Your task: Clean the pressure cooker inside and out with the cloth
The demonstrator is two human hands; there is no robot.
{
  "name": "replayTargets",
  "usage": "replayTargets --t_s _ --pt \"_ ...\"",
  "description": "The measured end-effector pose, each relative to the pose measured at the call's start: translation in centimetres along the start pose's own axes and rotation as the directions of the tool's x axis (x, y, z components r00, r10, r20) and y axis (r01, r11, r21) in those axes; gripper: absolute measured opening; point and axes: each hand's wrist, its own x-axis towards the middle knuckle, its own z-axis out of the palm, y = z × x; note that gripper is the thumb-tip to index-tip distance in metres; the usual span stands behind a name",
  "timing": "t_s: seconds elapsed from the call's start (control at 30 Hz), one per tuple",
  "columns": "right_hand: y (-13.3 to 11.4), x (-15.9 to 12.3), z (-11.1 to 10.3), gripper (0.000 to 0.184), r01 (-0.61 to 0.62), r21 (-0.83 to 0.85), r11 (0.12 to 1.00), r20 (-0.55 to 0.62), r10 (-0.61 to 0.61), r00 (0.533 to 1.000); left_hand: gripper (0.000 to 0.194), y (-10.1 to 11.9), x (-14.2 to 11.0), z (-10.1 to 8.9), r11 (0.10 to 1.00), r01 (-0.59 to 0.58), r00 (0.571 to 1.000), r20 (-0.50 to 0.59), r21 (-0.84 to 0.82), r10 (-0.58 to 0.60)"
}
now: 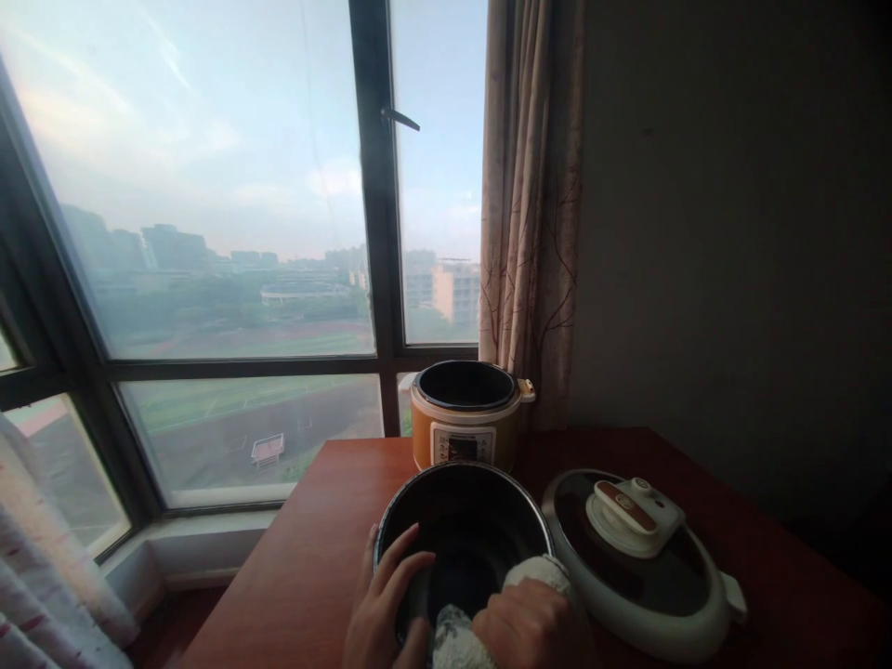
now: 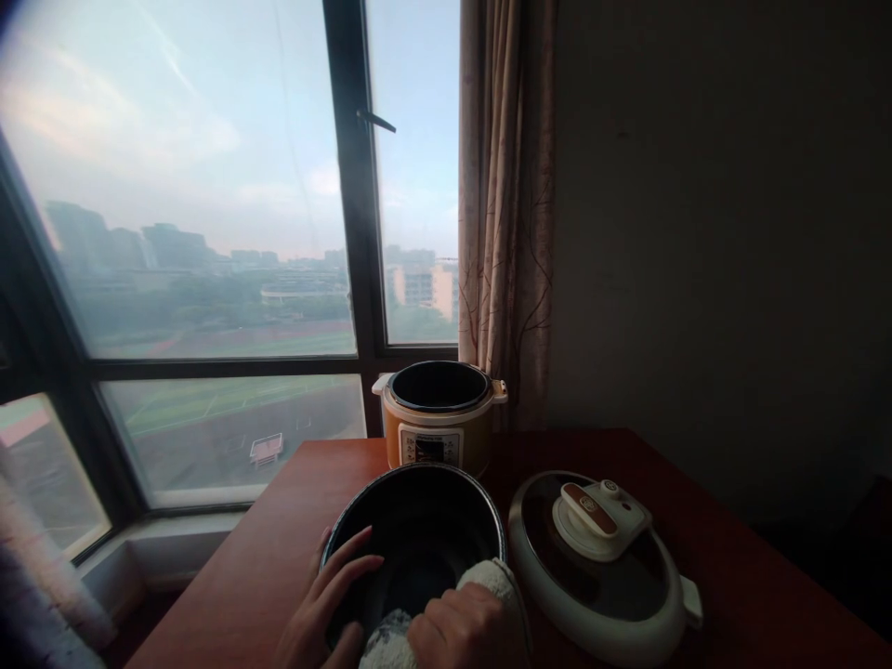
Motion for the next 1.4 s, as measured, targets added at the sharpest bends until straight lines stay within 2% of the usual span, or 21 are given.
replayTargets --t_s 0.2,0.33,0.4,0.47,0.57,0.63,0.77,0.9,0.97,1.07,1.13,1.27,1.4 --pt "0.0 0.0 0.1 0.036 0.028 0.028 0.999 0.043 -0.030 0.999 0.040 0.4 2.0 -1.8 0.981 -0.010 0.997 0.072 -0.196 0.024" --pt "0.8 -0.2 -0.5 0.033 0.070 0.069 0.995 0.095 -0.077 0.993 0.028 -0.2 4.0 -3.7 0.914 0.059 0.975 0.218 -0.402 0.033" --pt "1.3 -0.3 -0.8 0.031 0.085 0.095 0.992 0.134 -0.097 0.986 0.026 -0.6 5.0 -4.3 0.885 0.096 0.963 0.266 -0.455 0.033" --pt "1.6 -0.3 -1.0 0.031 0.075 0.110 0.991 0.165 -0.093 0.982 0.026 -1.1 5.8 -4.6 0.868 0.120 0.959 0.281 -0.481 0.023" --pt "1.8 -0.3 -0.9 0.032 0.059 0.099 0.993 0.149 -0.074 0.986 0.020 -1.8 6.2 -4.1 0.856 0.120 0.965 0.260 -0.503 0.017" --pt "1.7 -0.4 -0.7 0.031 0.063 0.082 0.995 0.116 -0.073 0.991 0.020 -2.2 6.1 -3.6 0.868 0.086 0.976 0.218 -0.490 0.026" --pt "1.6 -0.5 -0.2 0.032 0.064 0.054 0.996 0.064 -0.068 0.996 0.033 -2.7 5.1 -3.0 0.921 0.044 0.995 0.096 -0.386 -0.008" --pt "1.1 -0.3 0.1 0.035 0.044 0.016 0.999 0.017 -0.044 0.999 0.038 -2.5 3.2 -2.3 0.963 0.085 0.996 -0.005 -0.254 -0.089" --pt "0.7 -0.1 0.2 0.035 0.026 -0.001 1.000 0.008 -0.026 1.000 0.035 -2.1 1.9 -1.6 0.988 0.056 0.997 -0.045 -0.146 -0.063" --pt "0.1 0.0 0.5 0.032 -0.007 -0.036 0.999 0.004 0.007 1.000 0.038 -1.2 0.2 -0.2 1.000 -0.027 0.998 -0.054 -0.005 0.026" --pt "-0.2 0.0 0.7 0.029 -0.024 -0.053 0.998 -0.001 0.024 1.000 0.038 -0.7 -0.3 0.6 0.999 -0.027 0.998 -0.058 0.026 0.029" --pt "-0.5 0.0 0.8 0.030 -0.034 -0.069 0.997 -0.012 0.033 0.999 0.036 -0.2 0.0 1.2 0.999 0.033 0.996 -0.077 -0.027 -0.035" --pt "-0.4 0.1 0.8 0.030 -0.015 -0.069 0.998 0.009 0.016 1.000 0.040 0.0 1.1 0.4 0.994 0.038 0.999 0.019 -0.104 -0.037"
